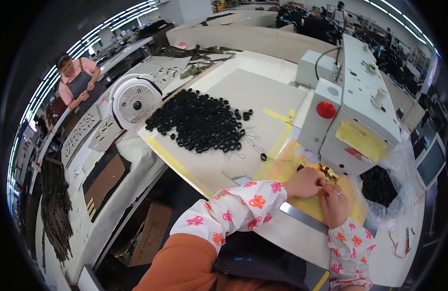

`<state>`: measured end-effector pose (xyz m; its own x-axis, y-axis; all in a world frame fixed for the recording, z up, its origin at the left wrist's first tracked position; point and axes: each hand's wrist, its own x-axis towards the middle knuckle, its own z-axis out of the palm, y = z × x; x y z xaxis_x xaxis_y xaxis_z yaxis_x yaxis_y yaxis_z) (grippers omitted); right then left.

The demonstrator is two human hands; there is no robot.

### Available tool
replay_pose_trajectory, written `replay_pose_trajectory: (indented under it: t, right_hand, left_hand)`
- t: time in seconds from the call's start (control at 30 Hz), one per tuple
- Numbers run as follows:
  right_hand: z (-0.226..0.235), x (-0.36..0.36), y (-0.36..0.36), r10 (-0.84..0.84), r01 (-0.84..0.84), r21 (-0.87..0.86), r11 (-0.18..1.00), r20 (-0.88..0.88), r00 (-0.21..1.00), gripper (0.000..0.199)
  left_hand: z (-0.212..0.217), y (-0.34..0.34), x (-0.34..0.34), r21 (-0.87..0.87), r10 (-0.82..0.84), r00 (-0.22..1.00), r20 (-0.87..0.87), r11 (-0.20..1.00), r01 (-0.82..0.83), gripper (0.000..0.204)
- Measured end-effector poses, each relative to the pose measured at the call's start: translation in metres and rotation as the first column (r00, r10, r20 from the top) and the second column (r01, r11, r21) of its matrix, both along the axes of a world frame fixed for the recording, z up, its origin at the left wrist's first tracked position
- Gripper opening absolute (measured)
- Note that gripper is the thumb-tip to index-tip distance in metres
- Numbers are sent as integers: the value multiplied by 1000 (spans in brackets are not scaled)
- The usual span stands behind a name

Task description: The recorder uses a specialized machine to assemble or join small leather loops and hardware components.

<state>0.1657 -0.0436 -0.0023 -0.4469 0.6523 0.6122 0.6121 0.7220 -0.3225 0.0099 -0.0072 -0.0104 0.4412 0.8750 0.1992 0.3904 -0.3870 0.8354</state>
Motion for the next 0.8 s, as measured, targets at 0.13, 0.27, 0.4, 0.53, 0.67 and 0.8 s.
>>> replay_pose_trajectory:
  t: [0.13,0.27,0.4,0.53,0.67,0.8]
  right_hand:
    - [7,4,7,-72,57,-132,990,-112,991,19]
    - [-1,3,21,-215,-2,-454,891,-426,879,18]
    - [-6,8,24,-285,45,-515,856,-397,873,17]
    - [-12,8,26,-280,91,-445,891,-381,881,13]
    - [-14,10,31,-279,119,-404,907,-364,889,9]
    - [-8,11,36,-303,142,-405,903,-368,879,8]
  left_hand:
    - [2,8,0,-80,25,995,101,997,-17,23]
    - [11,8,-10,-18,82,996,-24,996,-83,26]
    - [-1,10,-1,-25,107,994,28,994,-107,23]
    - [-5,13,4,73,134,991,-12,988,-133,20]
    - [-1,16,4,119,192,973,-126,977,-177,21]
    - [3,20,8,-29,224,970,-94,973,-227,21]
